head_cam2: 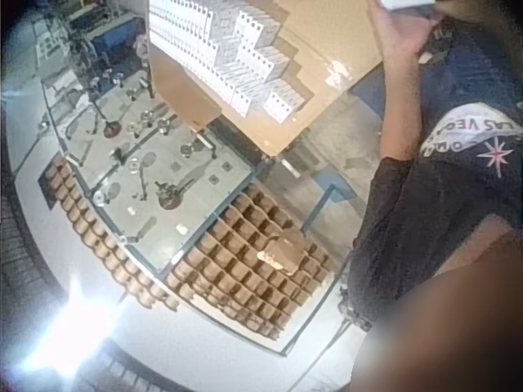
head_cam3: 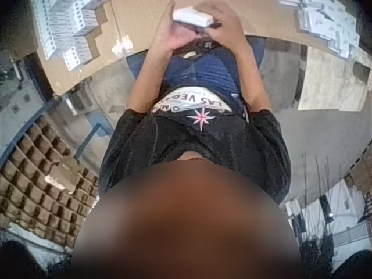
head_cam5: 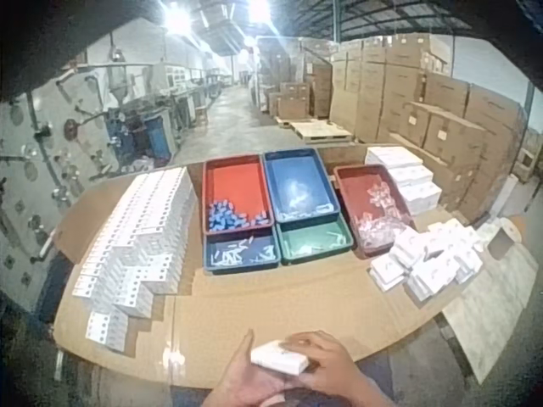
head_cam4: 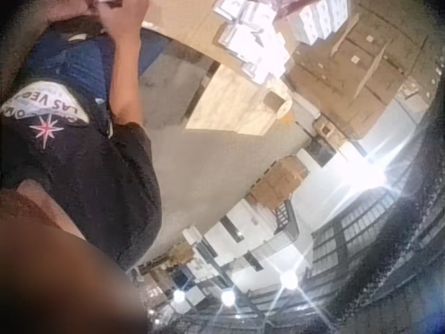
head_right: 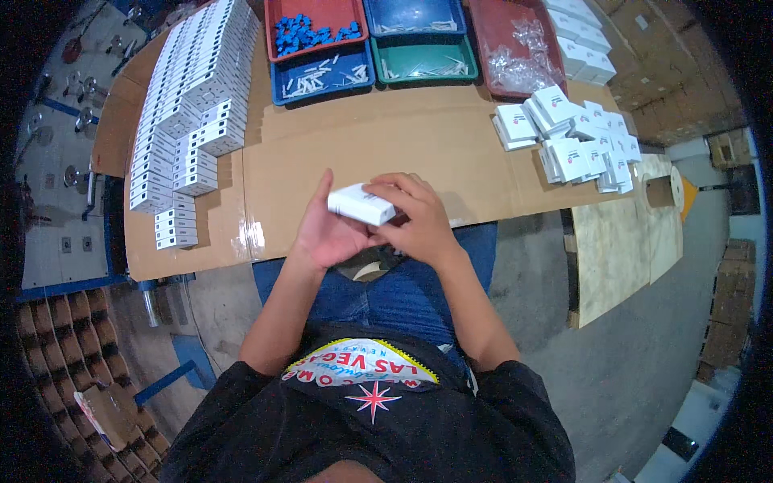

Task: Inspecting and unpacking small electronic modules from white retail boxes on a workbench.

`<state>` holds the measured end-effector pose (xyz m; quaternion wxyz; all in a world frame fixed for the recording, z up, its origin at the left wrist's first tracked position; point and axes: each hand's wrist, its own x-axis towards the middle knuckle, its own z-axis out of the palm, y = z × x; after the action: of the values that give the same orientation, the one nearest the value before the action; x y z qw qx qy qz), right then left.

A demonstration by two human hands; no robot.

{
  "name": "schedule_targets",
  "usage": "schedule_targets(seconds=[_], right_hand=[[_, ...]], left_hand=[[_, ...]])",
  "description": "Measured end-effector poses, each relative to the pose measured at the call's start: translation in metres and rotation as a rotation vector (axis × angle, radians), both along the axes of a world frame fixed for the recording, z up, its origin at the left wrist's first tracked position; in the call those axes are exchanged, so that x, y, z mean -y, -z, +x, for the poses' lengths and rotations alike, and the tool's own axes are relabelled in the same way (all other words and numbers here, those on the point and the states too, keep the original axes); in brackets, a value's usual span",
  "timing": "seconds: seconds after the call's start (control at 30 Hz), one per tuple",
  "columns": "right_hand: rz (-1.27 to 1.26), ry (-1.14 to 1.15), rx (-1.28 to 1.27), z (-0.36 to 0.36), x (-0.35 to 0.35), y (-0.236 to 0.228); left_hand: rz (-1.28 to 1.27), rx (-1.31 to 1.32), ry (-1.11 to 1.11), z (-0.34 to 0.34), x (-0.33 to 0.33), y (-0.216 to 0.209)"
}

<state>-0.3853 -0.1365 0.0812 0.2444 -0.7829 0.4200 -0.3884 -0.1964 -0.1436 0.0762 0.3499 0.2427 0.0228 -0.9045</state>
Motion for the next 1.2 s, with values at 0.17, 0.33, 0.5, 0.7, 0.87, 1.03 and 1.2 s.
schedule_targets(seconds=[0.17,0.33,0.5,0.7,0.87,1.03,1.2], right_hand=[[0.178,0.276,-0.039,0.011,-0.003,-0.008],[0.214,0.211,-0.024,0.017,-0.006,-0.013],[0.256,0.043,0.129,0.013,-0.009,-0.004],[0.71,0.126,0.603,0.025,-0.009,-0.006],[0.279,0.16,0.299,0.039,-0.011,-0.019],[0.047,0.188,0.282,0.048,-0.018,-0.009],[-0.134,0.191,0.152,0.048,-0.019,-0.015]], left_hand=[[-0.316,0.299,-0.161,-0.007,-0.009,0.01],[-0.466,0.55,-0.102,-0.014,-0.015,0.01],[-0.436,0.507,-0.238,-0.007,-0.015,0.006],[-1.025,0.83,-0.138,-0.014,-0.017,0.008],[-0.993,0.594,-0.409,-0.031,-0.027,0.006],[-0.934,0.95,-0.439,-0.044,-0.039,0.0],[-1.011,0.92,-0.46,-0.036,-0.04,0.009]])
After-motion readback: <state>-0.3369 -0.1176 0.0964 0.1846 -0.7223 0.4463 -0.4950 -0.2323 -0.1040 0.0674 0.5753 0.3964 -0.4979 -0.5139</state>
